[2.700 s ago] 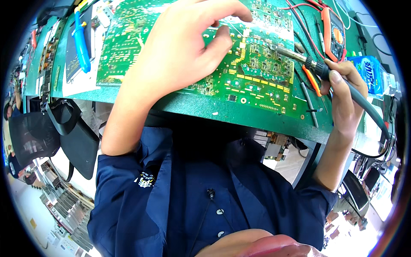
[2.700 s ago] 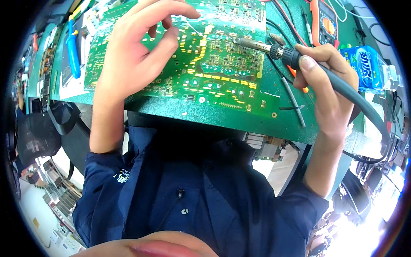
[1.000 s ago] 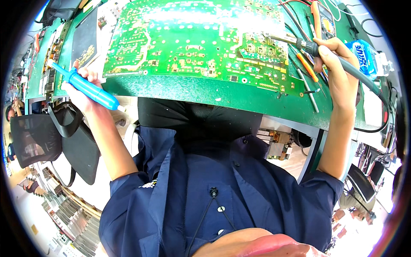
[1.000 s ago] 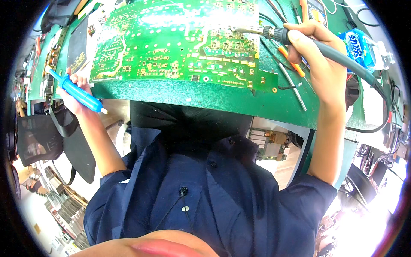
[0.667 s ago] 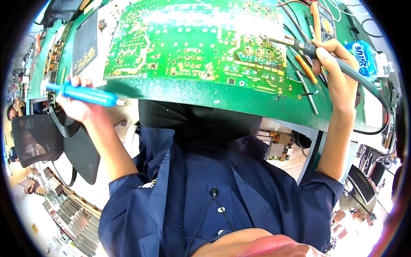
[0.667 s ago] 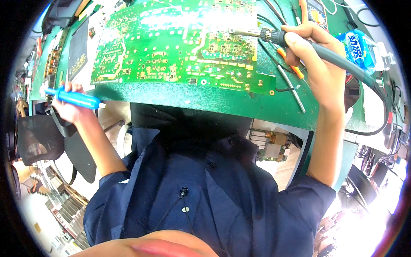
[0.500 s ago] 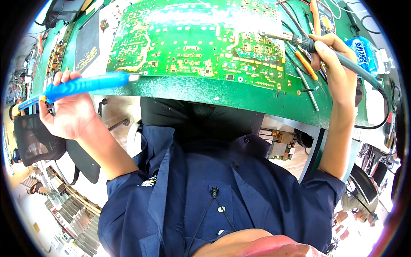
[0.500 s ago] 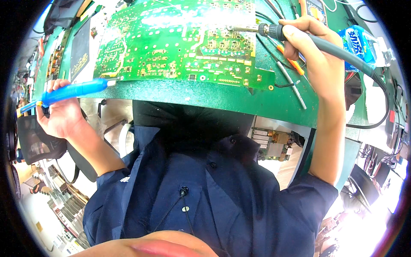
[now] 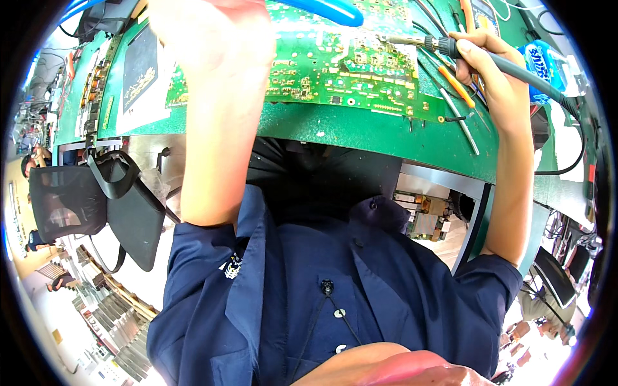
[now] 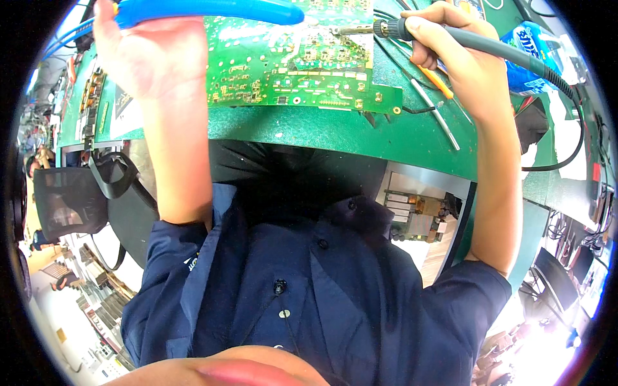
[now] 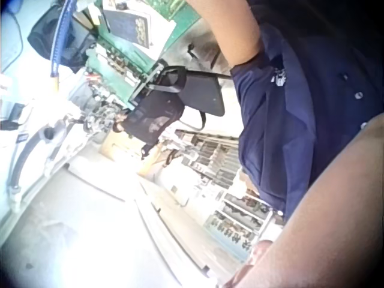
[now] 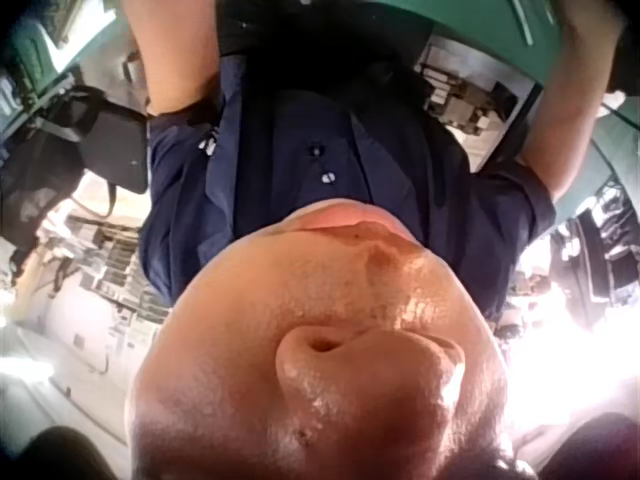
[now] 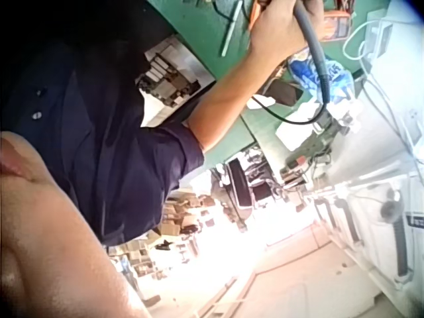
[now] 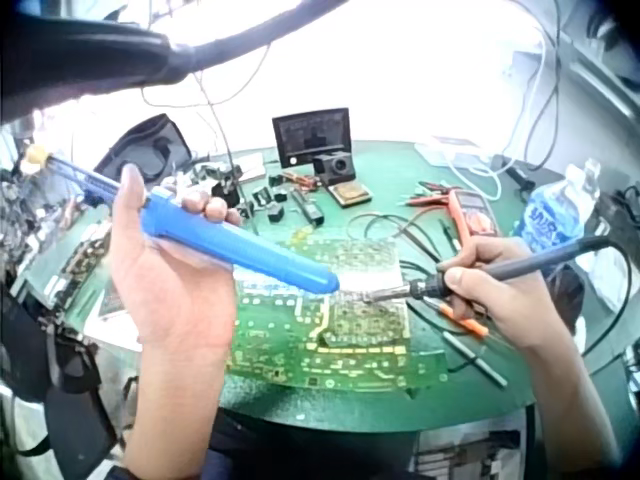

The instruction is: The person uses a soldering iron and a desoldering pump to work on a large green circuit board. They apply heat with the iron and use the pump to remove solder from various points on the board.

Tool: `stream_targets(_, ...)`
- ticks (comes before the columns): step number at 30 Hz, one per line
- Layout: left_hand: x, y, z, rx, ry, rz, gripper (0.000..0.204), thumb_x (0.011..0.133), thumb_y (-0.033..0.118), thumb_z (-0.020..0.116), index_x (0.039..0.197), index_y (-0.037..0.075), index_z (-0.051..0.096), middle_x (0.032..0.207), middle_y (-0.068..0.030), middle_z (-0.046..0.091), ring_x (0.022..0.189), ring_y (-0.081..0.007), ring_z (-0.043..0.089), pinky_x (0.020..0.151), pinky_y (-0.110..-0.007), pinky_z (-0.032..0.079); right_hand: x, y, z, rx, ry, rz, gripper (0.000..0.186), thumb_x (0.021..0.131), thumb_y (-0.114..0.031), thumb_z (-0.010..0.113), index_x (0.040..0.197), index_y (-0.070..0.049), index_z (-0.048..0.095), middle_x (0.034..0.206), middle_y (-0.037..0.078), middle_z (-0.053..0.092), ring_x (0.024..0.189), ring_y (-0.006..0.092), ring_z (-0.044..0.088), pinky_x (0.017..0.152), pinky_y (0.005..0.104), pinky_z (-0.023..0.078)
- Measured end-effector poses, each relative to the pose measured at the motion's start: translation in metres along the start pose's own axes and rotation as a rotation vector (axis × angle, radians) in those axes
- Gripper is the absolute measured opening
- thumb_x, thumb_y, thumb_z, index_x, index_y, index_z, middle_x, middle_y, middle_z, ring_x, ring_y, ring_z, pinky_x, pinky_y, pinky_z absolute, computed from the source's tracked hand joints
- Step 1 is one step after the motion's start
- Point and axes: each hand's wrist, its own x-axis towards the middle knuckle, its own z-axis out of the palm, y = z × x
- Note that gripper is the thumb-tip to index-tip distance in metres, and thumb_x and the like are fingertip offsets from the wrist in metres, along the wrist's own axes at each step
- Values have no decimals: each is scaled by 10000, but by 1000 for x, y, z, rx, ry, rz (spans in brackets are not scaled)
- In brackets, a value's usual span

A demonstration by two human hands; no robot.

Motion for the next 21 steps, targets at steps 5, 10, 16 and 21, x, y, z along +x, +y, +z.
stream_targets(5, -5, -19, 6, 24, 88, 48, 278, 875, 336, 540, 812, 97, 413, 686, -43, 476, 656, -172, 467, 663, -315, 399, 1, 1, 2, 0, 11, -13, 222, 862, -128, 522, 959, 56, 599, 604, 26, 527, 565, 65, 465, 553, 185, 371)
stream_targets(10, -2, -23, -1, 23, 59, 12, 266, 874, 331, 546, 844, 104, 411, 674, -45, 474, 647, -174, 475, 651, -309, 402, 0, 0, 2, 5, 13, -26, 217, 863, -123, 519, 959, 54, 599, 604, 25, 528, 565, 65, 468, 553, 186, 372)
stream_targets(16, -6, -30, 3, 96, 97, 35, 281, 870, 338, 549, 848, 100, 402, 670, -41, 471, 636, -170, 477, 643, -309, 407, 0, 2, 0, -4, 2, -44, 213, 865, -120, 516, 962, 52, 599, 605, 26, 528, 564, 66, 468, 554, 187, 372)
stream_targets(21, -11, -29, 4, 89, 15, 48, 331, 857, 389, 545, 846, 95, 393, 665, -30, 454, 615, -157, 469, 617, -319, 411, 4, 8, 1, 48, -21, -23, 226, 871, -132, 513, 977, 50, 595, 613, 29, 530, 573, 63, 468, 558, 182, 372)
